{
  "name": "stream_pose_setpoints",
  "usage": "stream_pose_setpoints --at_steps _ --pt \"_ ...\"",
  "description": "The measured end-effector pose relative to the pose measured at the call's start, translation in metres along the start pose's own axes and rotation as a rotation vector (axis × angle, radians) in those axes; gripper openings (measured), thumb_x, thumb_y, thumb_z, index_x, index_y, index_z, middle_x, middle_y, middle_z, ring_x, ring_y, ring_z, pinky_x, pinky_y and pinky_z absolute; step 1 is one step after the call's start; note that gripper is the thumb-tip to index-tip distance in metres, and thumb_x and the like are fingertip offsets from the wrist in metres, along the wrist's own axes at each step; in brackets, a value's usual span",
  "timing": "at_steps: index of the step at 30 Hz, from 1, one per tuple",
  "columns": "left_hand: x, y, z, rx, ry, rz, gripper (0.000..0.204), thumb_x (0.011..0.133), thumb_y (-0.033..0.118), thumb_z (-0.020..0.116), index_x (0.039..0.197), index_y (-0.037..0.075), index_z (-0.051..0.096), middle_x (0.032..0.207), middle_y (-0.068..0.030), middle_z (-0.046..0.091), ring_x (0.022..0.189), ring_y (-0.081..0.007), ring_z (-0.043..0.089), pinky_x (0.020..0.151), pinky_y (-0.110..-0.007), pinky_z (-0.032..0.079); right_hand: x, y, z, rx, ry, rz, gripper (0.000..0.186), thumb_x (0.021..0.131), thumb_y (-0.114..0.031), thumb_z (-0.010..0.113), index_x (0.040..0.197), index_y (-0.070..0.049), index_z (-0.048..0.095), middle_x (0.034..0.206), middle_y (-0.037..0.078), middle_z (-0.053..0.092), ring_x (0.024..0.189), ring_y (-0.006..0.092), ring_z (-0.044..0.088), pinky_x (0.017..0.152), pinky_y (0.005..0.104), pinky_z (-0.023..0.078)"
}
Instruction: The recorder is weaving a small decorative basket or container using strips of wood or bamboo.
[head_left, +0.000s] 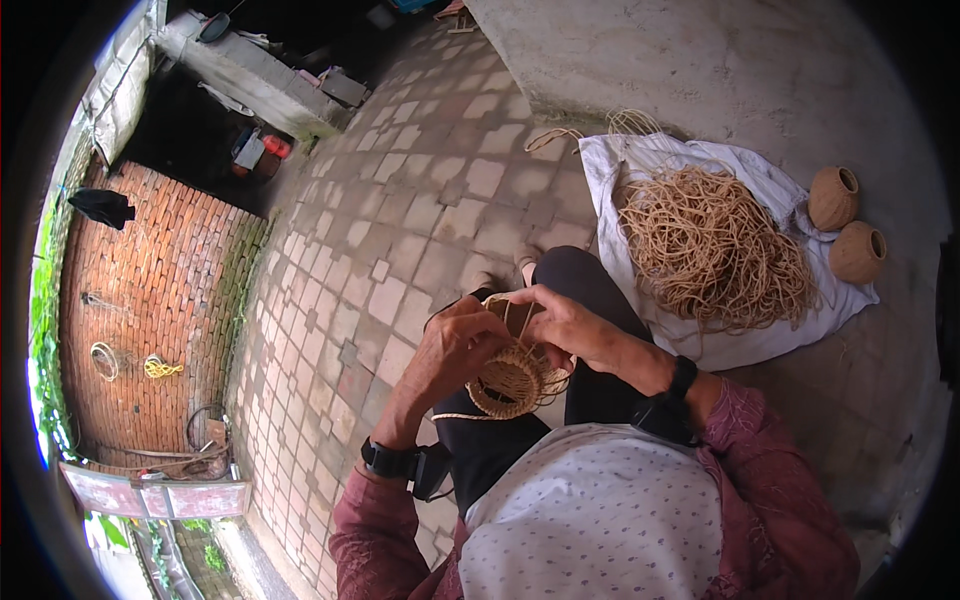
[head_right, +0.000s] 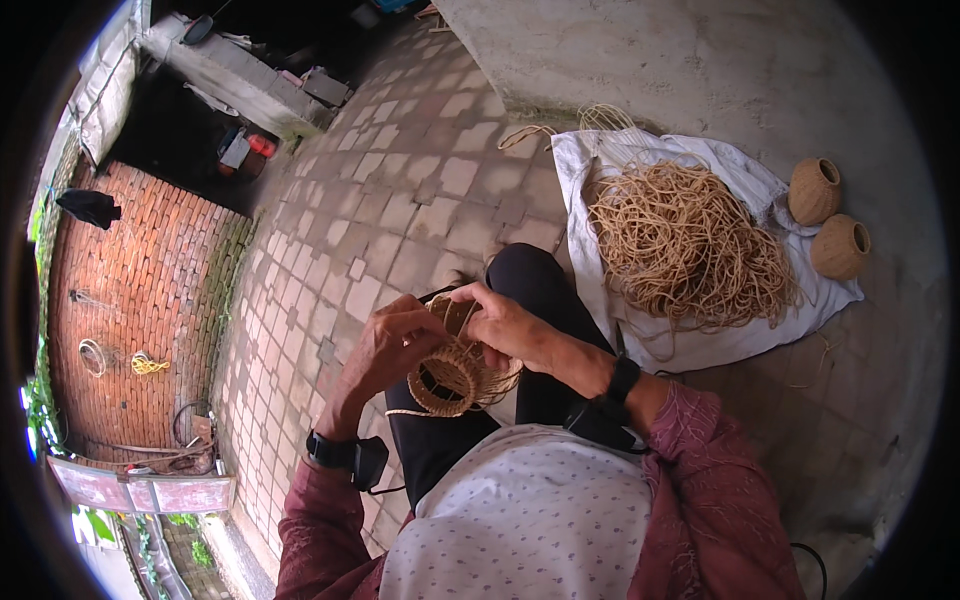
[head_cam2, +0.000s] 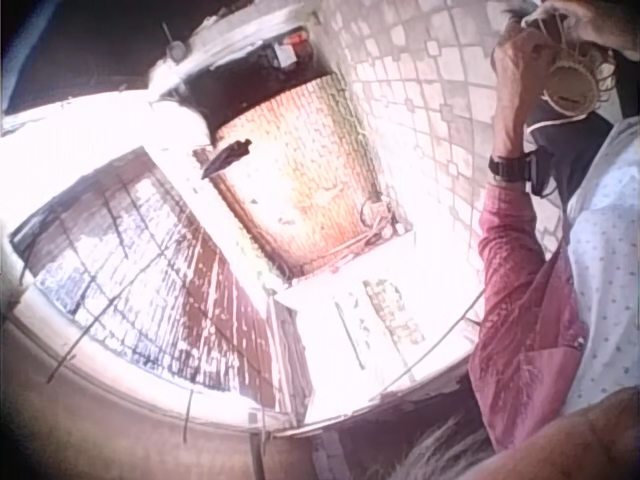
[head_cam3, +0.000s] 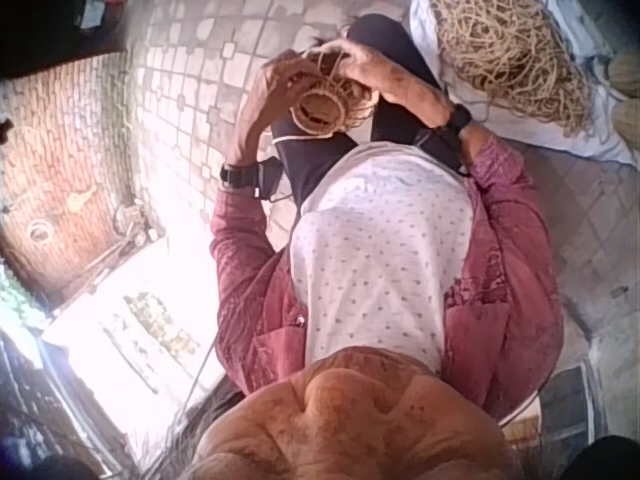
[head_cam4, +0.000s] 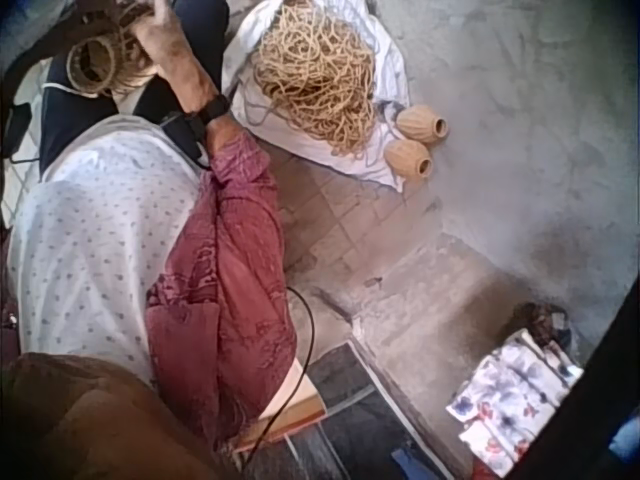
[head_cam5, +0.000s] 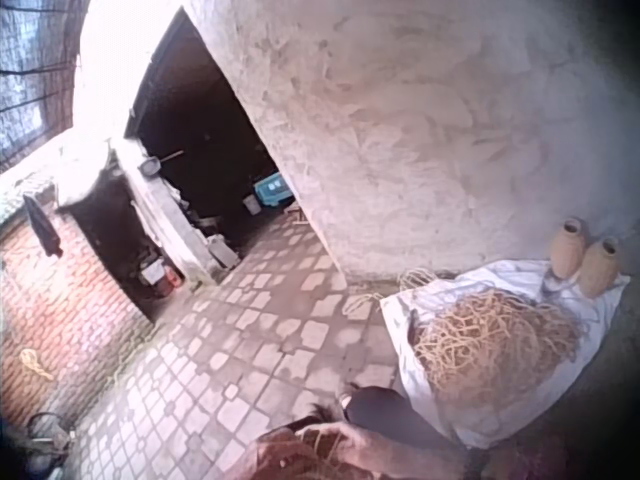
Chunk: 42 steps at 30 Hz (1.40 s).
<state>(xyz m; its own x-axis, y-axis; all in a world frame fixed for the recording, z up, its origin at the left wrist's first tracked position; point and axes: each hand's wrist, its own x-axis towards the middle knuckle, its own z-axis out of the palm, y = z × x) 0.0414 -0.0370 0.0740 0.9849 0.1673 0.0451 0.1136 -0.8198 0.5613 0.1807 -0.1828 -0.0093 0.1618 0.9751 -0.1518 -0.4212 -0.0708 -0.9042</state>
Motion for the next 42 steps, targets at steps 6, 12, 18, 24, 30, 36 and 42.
stream_pose_setpoints --at_steps 6,12,18,24,30,36,42 --pt "0.000 0.002 0.000 0.002 0.007 -0.016 0.010 0.076 0.004 0.075 0.085 0.007 0.073 0.079 -0.0056 0.058 0.071 -0.0183 0.061 0.063 -0.031 0.049 0.001 -0.001 -0.001 -0.059 0.015 -0.015 0.053 0.085 -0.002 0.060 0.135 -0.001 0.041 0.080 0.004 0.062 0.052 0.0060 0.053 0.041 0.0204 0.041" --pt "0.000 0.001 0.004 -0.035 0.056 -0.039 0.010 0.075 0.003 0.074 0.084 0.005 0.072 0.080 -0.0077 0.060 0.071 -0.0221 0.064 0.063 -0.032 0.050 0.007 0.007 0.005 -0.309 0.078 -0.166 0.057 0.080 0.002 0.066 0.133 -0.001 0.045 0.080 0.004 0.064 0.068 0.0076 0.059 0.059 0.0213 0.046" --pt "-0.004 -0.003 0.002 -0.022 0.047 -0.060 0.009 0.077 0.004 0.074 0.085 0.003 0.069 0.082 -0.0075 0.059 0.073 -0.0200 0.066 0.064 -0.031 0.051 0.003 -0.009 0.008 -0.184 0.077 -0.006 0.059 0.079 0.003 0.066 0.134 -0.001 0.045 0.080 0.004 0.063 0.067 0.0078 0.058 0.059 0.0217 0.046" --pt "-0.004 -0.001 0.002 -0.009 0.021 -0.069 0.008 0.079 0.005 0.073 0.086 0.003 0.069 0.082 -0.0074 0.059 0.073 -0.0199 0.065 0.065 -0.031 0.051 0.010 0.007 0.006 -0.134 0.082 -0.012 0.058 0.078 0.003 0.065 0.133 -0.001 0.045 0.078 0.005 0.062 0.057 0.0104 0.057 0.056 0.0238 0.048" --pt "-0.006 0.001 0.002 -0.013 0.024 -0.063 0.008 0.080 0.005 0.073 0.086 0.002 0.069 0.082 -0.0076 0.059 0.074 -0.0197 0.065 0.066 -0.031 0.051 0.001 0.001 0.017 -0.577 0.188 -0.341 0.055 0.077 0.003 0.066 0.129 -0.004 0.047 0.071 0.003 0.062 0.063 0.0102 0.061 0.061 0.0254 0.050" --pt "-0.006 0.000 0.006 -0.039 0.038 -0.069 0.007 0.079 0.005 0.072 0.085 0.002 0.069 0.081 -0.0082 0.059 0.072 -0.0220 0.064 0.064 -0.033 0.051 0.009 0.016 0.013 -0.262 0.197 -0.184 0.051 0.077 0.005 0.063 0.125 -0.004 0.048 0.073 0.004 0.060 0.058 0.0107 0.056 0.053 0.0250 0.045" --pt "-0.012 0.002 0.007 -0.053 0.014 -0.105 0.007 0.081 0.006 0.071 0.087 0.003 0.068 0.082 -0.0083 0.059 0.073 -0.0224 0.065 0.065 -0.033 0.051 0.007 0.000 0.007 0.173 0.066 0.192 0.049 0.079 0.001 0.056 0.126 -0.004 0.042 0.081 0.008 0.058 0.048 0.0061 0.040 0.040 0.0225 0.029"
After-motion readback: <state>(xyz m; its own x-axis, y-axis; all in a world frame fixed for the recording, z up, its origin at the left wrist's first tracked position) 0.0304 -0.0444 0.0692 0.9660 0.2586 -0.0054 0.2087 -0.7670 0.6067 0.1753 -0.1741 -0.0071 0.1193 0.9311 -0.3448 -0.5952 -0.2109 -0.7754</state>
